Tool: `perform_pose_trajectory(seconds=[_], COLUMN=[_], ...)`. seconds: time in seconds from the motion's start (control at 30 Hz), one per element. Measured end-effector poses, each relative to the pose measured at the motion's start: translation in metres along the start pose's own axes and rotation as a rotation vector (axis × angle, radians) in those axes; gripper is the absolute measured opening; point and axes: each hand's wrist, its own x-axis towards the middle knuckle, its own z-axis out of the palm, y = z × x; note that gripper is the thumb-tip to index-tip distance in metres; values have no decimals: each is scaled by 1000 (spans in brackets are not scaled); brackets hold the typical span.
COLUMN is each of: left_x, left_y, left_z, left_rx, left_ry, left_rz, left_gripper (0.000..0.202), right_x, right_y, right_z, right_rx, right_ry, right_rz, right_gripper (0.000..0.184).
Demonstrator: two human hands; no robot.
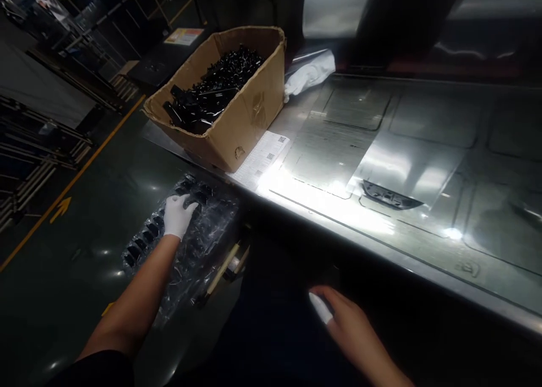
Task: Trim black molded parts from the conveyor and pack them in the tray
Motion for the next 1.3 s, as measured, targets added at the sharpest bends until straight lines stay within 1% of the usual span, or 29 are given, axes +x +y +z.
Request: perform_pose_trajectory(seconds=[0.07, 0.13, 0.2, 0.27, 0.3, 0.33, 0.37, 0.4, 0.43, 0.47, 0.5, 0.57, 0.6, 0.63, 0.67, 0.7, 0.73, 0.83, 0.9, 1.0, 1.07, 1.1, 1.17, 1.27, 1.3], left_x=[-2, -9, -23, -41, -50, -58, -67, -74, -81, -85, -87, -84, -79, -73, -67, -62, -58, -52, -50, -45, -37, -33, -25, -20, -22], left_y=[1, 14, 42, 81, 104, 129, 157, 188, 222, 257, 292, 355, 381, 401, 415, 425, 430, 433, 433, 443, 454, 458, 465, 464, 460], left_z=[-5, -12, -19, -23, -24, -25, -26, -27, -27, -27, -25, -17, -11, -6, -2, 1, 3, 2, -3, -7, -7, -7, -8, -13, -16], left_rx=[57, 70, 30, -62, -123, -195, -270, -356, -452, -503, -470, -284, -203, -127, -58, -1, 52, 166, 200, 187, 143, 107, 9, -153, -195], left_ry=[51, 103, 155, 204, 203, 189, 149, 100, 22, -69, -163, -217, -251, -274, -303, -330, -351, -395, -421, -481, -529, -534, -476, -282, -237], left_rz=[25, 83, 198, 356, 450, 554, 671, 794, 944, 1088, 1204, 1384, 1428, 1463, 1492, 1514, 1537, 1590, 1592, 1522, 1432, 1375, 1247, 1072, 1046], left_gripper=[42, 37, 30, 19, 14, 15, 21, 31, 40, 46, 46, 35, 29, 25, 24, 25, 28, 33, 33, 33, 28, 24, 22, 30, 31], right_x=[-2, -5, -9, -11, -11, -9, -7, -6, -5, -5, -6, -9, -11, -14, -16, -19, -22, -25, -24, -18, -14, -13, -13, -16, -17], right_y=[6, 11, 16, 27, 36, 48, 61, 74, 87, 99, 108, 118, 121, 121, 122, 121, 122, 124, 127, 131, 132, 132, 131, 131, 131], right_z=[1, -1, -3, -4, -5, -5, -5, -5, -4, -2, 0, 6, 9, 11, 13, 15, 16, 17, 18, 17, 16, 15, 14, 13, 13], right_rx=[29, 73, 149, 235, 272, 302, 327, 354, 390, 433, 479, 567, 605, 640, 671, 700, 727, 801, 840, 881, 897, 903, 909, 917, 920], right_ry=[-3, 21, 45, 82, 119, 166, 219, 265, 298, 317, 327, 338, 349, 364, 382, 402, 422, 470, 478, 449, 426, 418, 411, 413, 414], right_rz=[-6, 8, 39, 81, 110, 145, 185, 224, 255, 276, 285, 278, 266, 252, 239, 228, 220, 211, 208, 201, 194, 190, 185, 186, 187], right_gripper=[42, 39, 34, 31, 30, 29, 29, 29, 30, 31, 32, 33, 33, 32, 31, 31, 31, 31, 30, 28, 28, 29, 29, 28, 27])
